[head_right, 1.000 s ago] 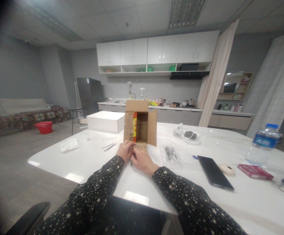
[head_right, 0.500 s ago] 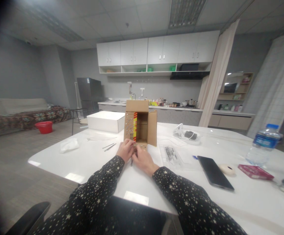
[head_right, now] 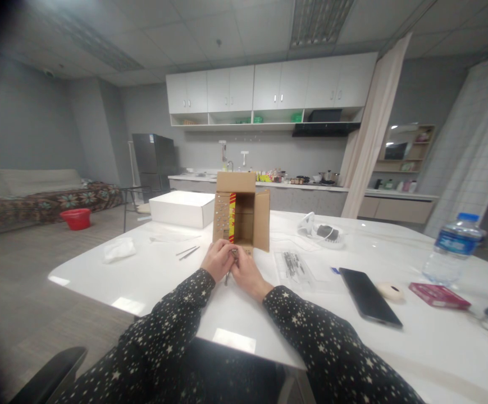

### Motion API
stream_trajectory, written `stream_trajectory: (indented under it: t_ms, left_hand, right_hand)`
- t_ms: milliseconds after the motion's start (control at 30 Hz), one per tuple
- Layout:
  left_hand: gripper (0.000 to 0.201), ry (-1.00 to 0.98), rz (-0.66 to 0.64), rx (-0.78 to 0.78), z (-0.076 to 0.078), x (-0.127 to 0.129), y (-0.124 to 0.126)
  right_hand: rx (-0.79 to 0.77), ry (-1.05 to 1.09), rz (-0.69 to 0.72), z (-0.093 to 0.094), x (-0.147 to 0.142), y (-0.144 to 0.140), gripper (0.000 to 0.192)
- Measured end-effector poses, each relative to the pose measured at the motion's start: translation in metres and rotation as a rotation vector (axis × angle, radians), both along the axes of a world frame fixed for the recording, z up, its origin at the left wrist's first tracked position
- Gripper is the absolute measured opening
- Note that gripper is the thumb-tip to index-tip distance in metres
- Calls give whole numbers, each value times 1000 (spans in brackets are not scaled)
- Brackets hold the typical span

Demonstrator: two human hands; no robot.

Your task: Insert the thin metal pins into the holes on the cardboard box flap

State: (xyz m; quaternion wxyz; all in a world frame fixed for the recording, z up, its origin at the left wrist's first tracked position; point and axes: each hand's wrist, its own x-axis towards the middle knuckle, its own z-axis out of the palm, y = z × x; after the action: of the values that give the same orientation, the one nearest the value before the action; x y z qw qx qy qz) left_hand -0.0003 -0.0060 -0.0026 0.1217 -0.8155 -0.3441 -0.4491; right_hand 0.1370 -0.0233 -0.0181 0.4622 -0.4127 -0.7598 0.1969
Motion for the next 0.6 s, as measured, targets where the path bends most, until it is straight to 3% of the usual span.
stream_trajectory:
  t_ms: [167,367,600]
  left_hand:
    - [20,27,-30,5,-1,1,0]
    - [17,43,-24,-39,8,1,-10]
    - [17,-101,59,-153,7,-1,-8]
  right_hand:
    - [22,3,-5,-3,1,4,29]
    - [51,-33,-28,1,0,2,16]
    - [72,-87,12,5,-3,-5,16]
